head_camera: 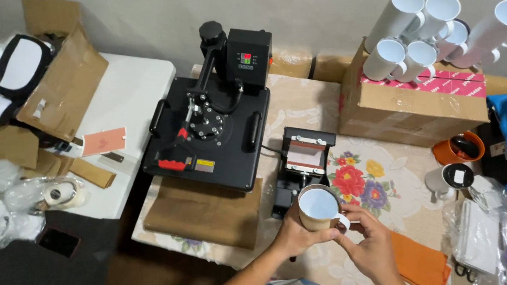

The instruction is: The person operates a mug heat press machine, placing a white mug into the device and securing it with a lever. They wipe the mug with an orange cloth and wrap a brown paper sleeve around it before repositioning it in the press. The person repeatedly adjusts the mug and lever throughout the process.

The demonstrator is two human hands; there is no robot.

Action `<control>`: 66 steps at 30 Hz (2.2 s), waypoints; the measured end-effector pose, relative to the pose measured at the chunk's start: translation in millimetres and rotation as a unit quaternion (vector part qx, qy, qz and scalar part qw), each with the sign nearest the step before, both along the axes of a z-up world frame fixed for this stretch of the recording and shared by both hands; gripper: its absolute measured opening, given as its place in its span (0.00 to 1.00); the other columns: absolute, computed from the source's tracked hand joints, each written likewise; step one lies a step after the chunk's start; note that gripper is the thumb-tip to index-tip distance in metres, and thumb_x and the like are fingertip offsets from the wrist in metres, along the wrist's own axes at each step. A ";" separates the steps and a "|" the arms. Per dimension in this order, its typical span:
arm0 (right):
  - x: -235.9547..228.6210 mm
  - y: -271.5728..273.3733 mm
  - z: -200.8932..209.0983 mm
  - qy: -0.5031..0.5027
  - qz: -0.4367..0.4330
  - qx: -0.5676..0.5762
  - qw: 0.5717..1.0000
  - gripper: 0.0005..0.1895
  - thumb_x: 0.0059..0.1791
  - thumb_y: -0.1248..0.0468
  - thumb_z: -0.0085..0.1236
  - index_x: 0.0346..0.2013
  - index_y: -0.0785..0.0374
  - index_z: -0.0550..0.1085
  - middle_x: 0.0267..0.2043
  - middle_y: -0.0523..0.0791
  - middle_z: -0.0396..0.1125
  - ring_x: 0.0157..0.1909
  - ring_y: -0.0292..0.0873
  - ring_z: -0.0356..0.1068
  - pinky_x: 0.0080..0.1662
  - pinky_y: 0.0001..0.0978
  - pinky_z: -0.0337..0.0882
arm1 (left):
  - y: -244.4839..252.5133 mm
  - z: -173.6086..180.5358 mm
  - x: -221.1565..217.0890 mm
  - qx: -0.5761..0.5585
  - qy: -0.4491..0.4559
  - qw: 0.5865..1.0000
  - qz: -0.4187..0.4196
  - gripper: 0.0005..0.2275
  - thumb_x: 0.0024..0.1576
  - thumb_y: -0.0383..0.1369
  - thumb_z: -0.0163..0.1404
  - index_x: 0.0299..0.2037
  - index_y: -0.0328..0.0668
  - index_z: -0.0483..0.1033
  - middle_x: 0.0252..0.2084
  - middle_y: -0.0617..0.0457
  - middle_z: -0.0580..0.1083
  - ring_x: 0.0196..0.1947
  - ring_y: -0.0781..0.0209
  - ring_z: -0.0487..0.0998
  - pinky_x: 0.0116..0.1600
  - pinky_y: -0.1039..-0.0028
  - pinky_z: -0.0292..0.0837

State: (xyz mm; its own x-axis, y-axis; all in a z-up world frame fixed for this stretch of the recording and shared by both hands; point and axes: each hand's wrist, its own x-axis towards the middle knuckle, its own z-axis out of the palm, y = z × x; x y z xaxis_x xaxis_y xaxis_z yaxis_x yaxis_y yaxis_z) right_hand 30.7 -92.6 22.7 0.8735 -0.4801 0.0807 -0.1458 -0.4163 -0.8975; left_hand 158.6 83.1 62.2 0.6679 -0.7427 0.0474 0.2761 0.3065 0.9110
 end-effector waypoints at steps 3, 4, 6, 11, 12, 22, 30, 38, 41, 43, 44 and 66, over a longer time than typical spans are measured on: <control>24.6 20.5 -7.9 -0.018 -0.035 0.002 0.999 0.13 0.43 0.61 0.82 0.35 0.58 0.83 0.60 0.45 0.82 0.57 0.41 0.82 0.53 0.34 0.85 | 13.7 1.5 33.4 0.085 -0.084 0.992 0.048 0.36 0.47 0.40 0.74 0.67 0.43 0.73 0.61 0.51 0.81 0.63 0.57 0.82 0.71 0.64 0.77; 32.5 26.4 -8.0 -0.019 -0.040 0.001 0.999 0.13 0.43 0.61 0.82 0.35 0.58 0.83 0.60 0.45 0.82 0.57 0.41 0.82 0.53 0.34 0.85 | 18.5 -0.3 43.3 0.084 -0.085 0.992 0.043 0.36 0.47 0.40 0.74 0.67 0.43 0.73 0.61 0.51 0.81 0.63 0.57 0.82 0.71 0.64 0.77; 45.2 38.6 -8.6 -0.040 -0.061 0.028 0.997 0.13 0.43 0.61 0.81 0.36 0.61 0.83 0.57 0.48 0.81 0.56 0.44 0.81 0.52 0.36 0.85 | 28.3 -4.4 59.7 0.122 -0.128 0.983 0.050 0.41 0.45 0.44 0.74 0.69 0.42 0.71 0.66 0.48 0.78 0.68 0.53 0.79 0.74 0.63 0.74; 69.5 61.1 -9.1 -0.070 -0.129 0.061 0.987 0.16 0.39 0.65 0.83 0.32 0.66 0.82 0.57 0.52 0.80 0.61 0.47 0.80 0.57 0.38 0.85 | 28.4 -23.4 148.9 -0.002 -0.162 0.987 -0.018 0.53 0.50 0.64 0.64 0.79 0.37 0.58 0.77 0.38 0.69 0.79 0.44 0.70 0.82 0.50 0.64; 70.9 65.7 -6.3 -0.072 -0.141 0.066 0.985 0.15 0.38 0.68 0.84 0.30 0.67 0.81 0.57 0.54 0.80 0.62 0.48 0.80 0.60 0.40 0.85 | 24.5 -38.7 169.1 0.019 -0.187 0.982 0.015 0.60 0.52 0.78 0.55 0.81 0.34 0.54 0.77 0.36 0.68 0.80 0.42 0.68 0.83 0.44 0.61; 67.9 82.1 -3.3 -0.020 -0.188 0.054 0.981 0.15 0.34 0.72 0.86 0.28 0.69 0.84 0.56 0.53 0.84 0.55 0.47 0.85 0.49 0.36 0.94 | -65.4 -83.1 357.4 0.479 -0.395 0.757 0.204 0.51 0.61 0.66 0.55 0.88 0.45 0.47 0.70 0.33 0.69 0.77 0.20 0.62 0.76 0.39 0.60; 70.1 66.9 -12.0 0.006 -0.190 0.071 0.979 0.15 0.34 0.70 0.87 0.26 0.66 0.83 0.54 0.50 0.85 0.49 0.44 0.85 0.48 0.35 0.93 | -78.4 -108.1 393.8 0.573 -0.410 0.685 0.185 0.49 0.65 0.65 0.50 0.89 0.49 0.42 0.73 0.32 0.68 0.72 0.29 0.68 0.73 0.41 0.62; 74.8 53.7 -33.4 0.022 -0.168 0.101 0.980 0.16 0.33 0.68 0.89 0.27 0.66 0.84 0.59 0.49 0.84 0.60 0.44 0.83 0.54 0.38 0.88 | -75.5 -104.5 397.6 0.584 -0.423 0.672 0.170 0.46 0.67 0.62 0.52 0.88 0.49 0.45 0.73 0.31 0.68 0.75 0.28 0.66 0.75 0.40 0.61; 78.0 52.2 -33.1 -0.001 -0.155 0.097 0.983 0.15 0.34 0.68 0.87 0.27 0.65 0.83 0.59 0.50 0.83 0.60 0.45 0.82 0.57 0.40 0.89 | -70.9 -97.9 395.0 0.584 -0.409 0.683 0.162 0.47 0.65 0.61 0.57 0.88 0.50 0.47 0.75 0.31 0.67 0.76 0.28 0.65 0.76 0.39 0.60; 79.2 49.7 -30.7 -0.016 -0.146 0.088 0.985 0.13 0.35 0.69 0.86 0.27 0.65 0.85 0.59 0.50 0.82 0.60 0.45 0.82 0.58 0.41 0.90 | -62.2 -86.9 376.7 0.576 -0.396 0.696 0.165 0.48 0.63 0.61 0.59 0.87 0.49 0.49 0.75 0.32 0.67 0.75 0.29 0.65 0.75 0.39 0.61; 79.1 48.9 -30.4 -0.004 -0.158 0.092 0.983 0.15 0.35 0.69 0.87 0.28 0.66 0.84 0.58 0.50 0.83 0.60 0.45 0.82 0.59 0.40 0.89 | -55.2 -79.8 360.5 0.514 -0.367 0.749 0.200 0.44 0.61 0.59 0.60 0.83 0.48 0.56 0.66 0.38 0.74 0.70 0.34 0.71 0.73 0.45 0.64; 47.0 -6.7 -28.0 0.071 -0.200 -0.006 0.977 0.15 0.40 0.58 0.84 0.32 0.60 0.84 0.60 0.44 0.82 0.63 0.43 0.79 0.56 0.39 0.84 | 63.7 -209.2 26.2 0.448 -0.246 0.856 0.074 0.19 0.62 0.49 0.62 0.56 0.51 0.74 0.53 0.54 0.75 0.58 0.53 0.79 0.59 0.59 0.74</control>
State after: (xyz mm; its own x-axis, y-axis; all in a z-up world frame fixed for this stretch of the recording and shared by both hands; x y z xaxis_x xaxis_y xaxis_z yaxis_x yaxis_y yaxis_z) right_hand 77.8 -99.3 -5.3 0.6196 -0.7846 -0.0201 -0.4214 -0.3109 -0.8519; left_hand 184.8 146.7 -147.1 0.8211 -0.5366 -0.1945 -0.1904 -0.5788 0.7929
